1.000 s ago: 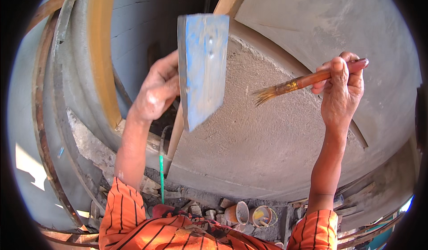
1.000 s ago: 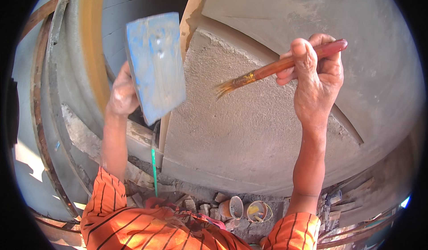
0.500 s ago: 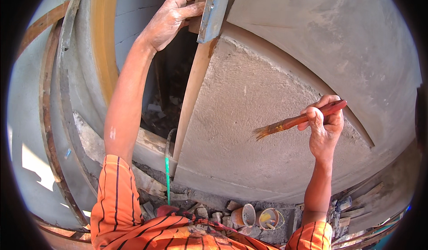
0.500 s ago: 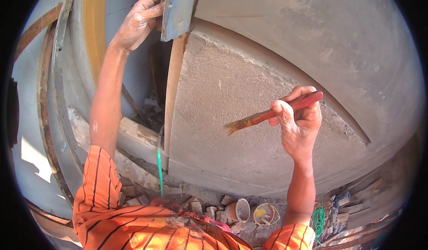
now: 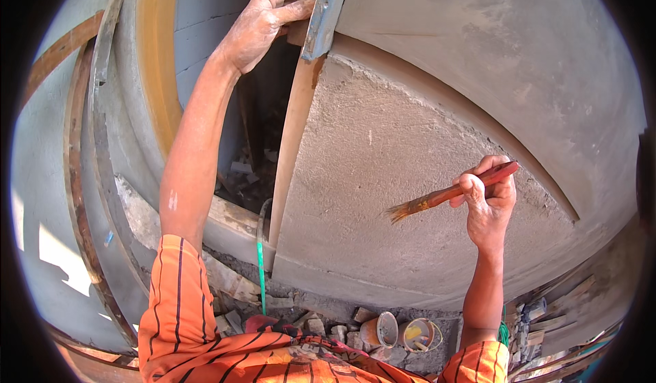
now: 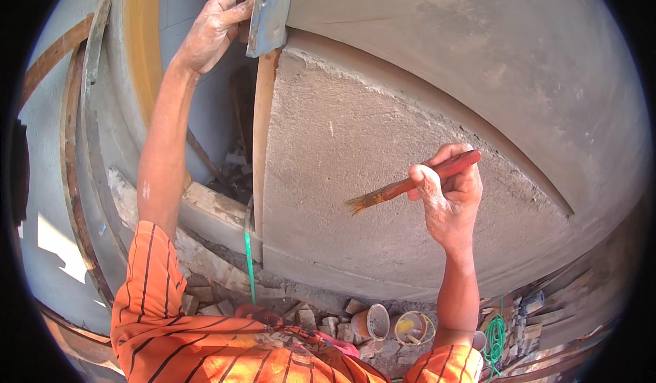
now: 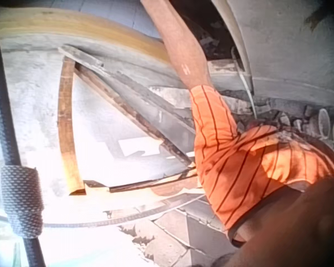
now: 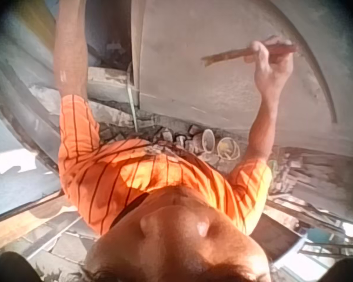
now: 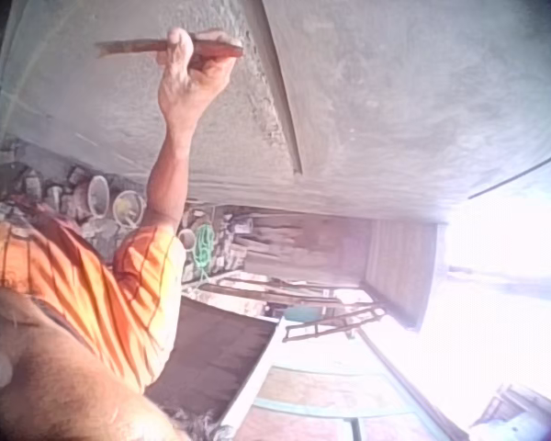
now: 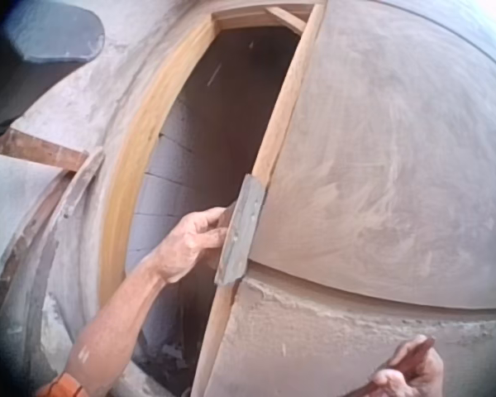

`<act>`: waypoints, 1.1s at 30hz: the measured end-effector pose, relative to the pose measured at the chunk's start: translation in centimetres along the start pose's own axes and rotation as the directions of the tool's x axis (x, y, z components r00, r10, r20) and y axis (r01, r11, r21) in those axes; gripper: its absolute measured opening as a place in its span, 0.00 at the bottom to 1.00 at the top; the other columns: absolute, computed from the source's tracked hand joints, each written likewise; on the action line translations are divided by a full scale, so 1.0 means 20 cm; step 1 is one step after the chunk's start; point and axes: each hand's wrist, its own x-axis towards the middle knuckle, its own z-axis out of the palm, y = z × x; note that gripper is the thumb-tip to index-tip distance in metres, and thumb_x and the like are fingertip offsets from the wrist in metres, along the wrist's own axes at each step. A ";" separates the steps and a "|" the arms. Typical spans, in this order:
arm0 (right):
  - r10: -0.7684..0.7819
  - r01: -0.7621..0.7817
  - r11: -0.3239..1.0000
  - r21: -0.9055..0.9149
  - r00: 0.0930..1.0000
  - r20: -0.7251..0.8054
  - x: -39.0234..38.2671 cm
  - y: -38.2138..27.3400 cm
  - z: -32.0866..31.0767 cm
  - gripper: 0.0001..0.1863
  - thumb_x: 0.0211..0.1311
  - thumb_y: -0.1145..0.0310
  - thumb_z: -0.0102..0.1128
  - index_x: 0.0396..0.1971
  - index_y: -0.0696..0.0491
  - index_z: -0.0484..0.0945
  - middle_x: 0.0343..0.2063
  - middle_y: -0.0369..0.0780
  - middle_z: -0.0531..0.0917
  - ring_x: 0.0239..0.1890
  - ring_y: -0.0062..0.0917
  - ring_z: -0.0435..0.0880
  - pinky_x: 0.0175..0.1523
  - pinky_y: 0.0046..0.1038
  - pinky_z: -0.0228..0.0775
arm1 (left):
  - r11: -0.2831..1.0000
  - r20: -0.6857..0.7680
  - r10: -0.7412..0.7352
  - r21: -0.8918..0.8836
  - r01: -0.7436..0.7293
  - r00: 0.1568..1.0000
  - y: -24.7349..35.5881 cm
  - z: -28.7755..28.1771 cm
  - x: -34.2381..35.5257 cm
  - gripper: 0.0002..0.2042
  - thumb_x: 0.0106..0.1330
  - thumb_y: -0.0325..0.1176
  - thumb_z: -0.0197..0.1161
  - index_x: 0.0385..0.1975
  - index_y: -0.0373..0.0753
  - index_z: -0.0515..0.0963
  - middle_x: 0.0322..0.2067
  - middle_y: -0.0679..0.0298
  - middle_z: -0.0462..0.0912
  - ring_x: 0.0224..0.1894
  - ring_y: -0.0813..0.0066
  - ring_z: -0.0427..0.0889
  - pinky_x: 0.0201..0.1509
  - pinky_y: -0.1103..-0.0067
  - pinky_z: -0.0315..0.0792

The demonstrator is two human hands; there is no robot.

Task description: The person smooths a curved concrete wall using a trowel and a brush. They apply and level the plaster, then use a brush to refine the surface and edges.

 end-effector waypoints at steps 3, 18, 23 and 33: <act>-0.002 0.001 1.000 -0.011 1.000 -0.011 -0.01 0.02 -0.02 0.13 0.58 0.72 0.65 0.32 0.56 0.67 0.26 0.34 0.74 0.23 0.13 0.77 0.26 0.14 0.71 | 1.000 0.029 -0.029 0.008 0.029 0.999 -0.01 -0.02 0.01 0.15 0.66 0.36 0.59 0.50 0.36 0.73 0.32 0.72 0.79 0.30 0.88 0.75 0.33 0.88 0.69; 0.056 -0.057 0.998 -0.017 0.997 -0.057 -0.11 0.07 -0.10 0.13 0.58 0.71 0.65 0.31 0.56 0.67 0.25 0.33 0.72 0.22 0.14 0.77 0.25 0.14 0.69 | 1.000 -0.043 0.020 0.014 -0.020 0.999 0.01 0.03 0.06 0.15 0.67 0.34 0.57 0.50 0.34 0.73 0.40 0.67 0.80 0.39 0.83 0.79 0.44 0.84 0.72; 0.081 -0.084 0.996 -0.022 0.992 -0.093 -0.13 0.08 -0.12 0.13 0.59 0.70 0.64 0.31 0.55 0.67 0.24 0.33 0.73 0.21 0.14 0.77 0.25 0.15 0.68 | 0.999 -0.045 0.047 0.001 -0.047 0.998 0.02 0.04 0.12 0.15 0.67 0.35 0.57 0.49 0.34 0.74 0.39 0.68 0.81 0.39 0.84 0.78 0.45 0.84 0.72; 0.129 -0.136 0.990 -0.048 0.984 -0.120 -0.19 0.08 -0.17 0.13 0.58 0.72 0.65 0.32 0.54 0.66 0.24 0.33 0.74 0.21 0.14 0.76 0.24 0.14 0.68 | 0.995 -0.042 0.101 0.005 -0.101 0.994 0.10 0.00 0.29 0.14 0.67 0.37 0.56 0.46 0.36 0.76 0.36 0.70 0.81 0.37 0.84 0.79 0.43 0.84 0.72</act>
